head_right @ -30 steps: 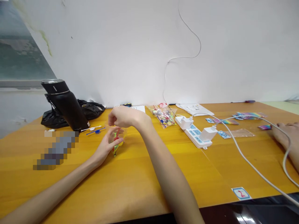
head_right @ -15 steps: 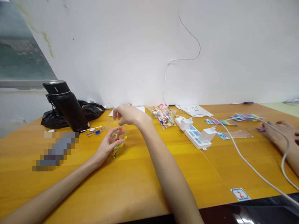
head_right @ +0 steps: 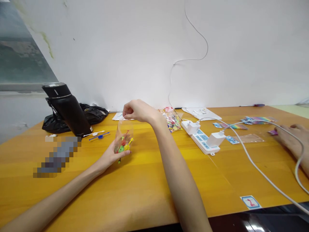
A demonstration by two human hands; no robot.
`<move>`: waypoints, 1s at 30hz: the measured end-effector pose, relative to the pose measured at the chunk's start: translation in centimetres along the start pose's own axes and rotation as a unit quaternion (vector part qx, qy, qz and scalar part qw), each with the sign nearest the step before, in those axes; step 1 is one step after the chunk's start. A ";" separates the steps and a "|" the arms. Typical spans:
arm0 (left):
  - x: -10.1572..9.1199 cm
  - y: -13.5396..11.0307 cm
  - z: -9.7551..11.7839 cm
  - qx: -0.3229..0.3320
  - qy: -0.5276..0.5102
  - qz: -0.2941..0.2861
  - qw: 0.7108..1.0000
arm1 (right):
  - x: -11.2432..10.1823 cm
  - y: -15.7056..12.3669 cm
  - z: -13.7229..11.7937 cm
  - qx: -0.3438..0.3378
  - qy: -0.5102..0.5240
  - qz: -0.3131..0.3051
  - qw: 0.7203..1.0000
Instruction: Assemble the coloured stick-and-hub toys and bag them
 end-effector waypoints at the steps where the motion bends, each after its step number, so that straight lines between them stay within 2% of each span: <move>1: 0.0 0.0 0.0 0.000 0.002 0.001 1.000 | -0.1 -0.1 0.0 0.000 0.000 0.005 1.000; 9: -0.1 0.1 0.2 0.006 -0.011 0.020 1.000 | -0.5 -0.5 -0.7 -0.009 -0.002 0.040 0.999; 17: 0.1 0.0 -0.6 -0.001 -0.032 -0.001 0.999 | -0.8 -0.6 -0.5 -0.011 -0.002 0.068 0.998; 21: 0.2 -0.1 -0.2 0.014 -0.010 -0.010 1.000 | -0.2 0.0 0.5 -0.001 0.010 0.065 0.998; 25: 0.4 -0.2 0.1 0.035 0.026 -0.031 0.999 | 2.6 2.1 2.8 0.014 0.012 0.023 1.000; 28: 0.5 -0.5 0.5 0.059 0.022 -0.046 0.997 | 6.3 3.8 3.9 0.025 0.036 -0.020 0.999; 30: 0.7 -0.7 1.1 0.067 0.002 -0.061 0.996 | 9.3 4.7 3.6 0.026 0.075 -0.048 0.996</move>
Point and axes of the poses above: each hand's wrist, its own y-axis towards the middle knuckle, its own x-axis out of the palm, z = x × y, the point moved 3 cm from there along y, towards the middle knuckle, and after that the axes turned 5 degrees about -z, right-handed, at the moved point
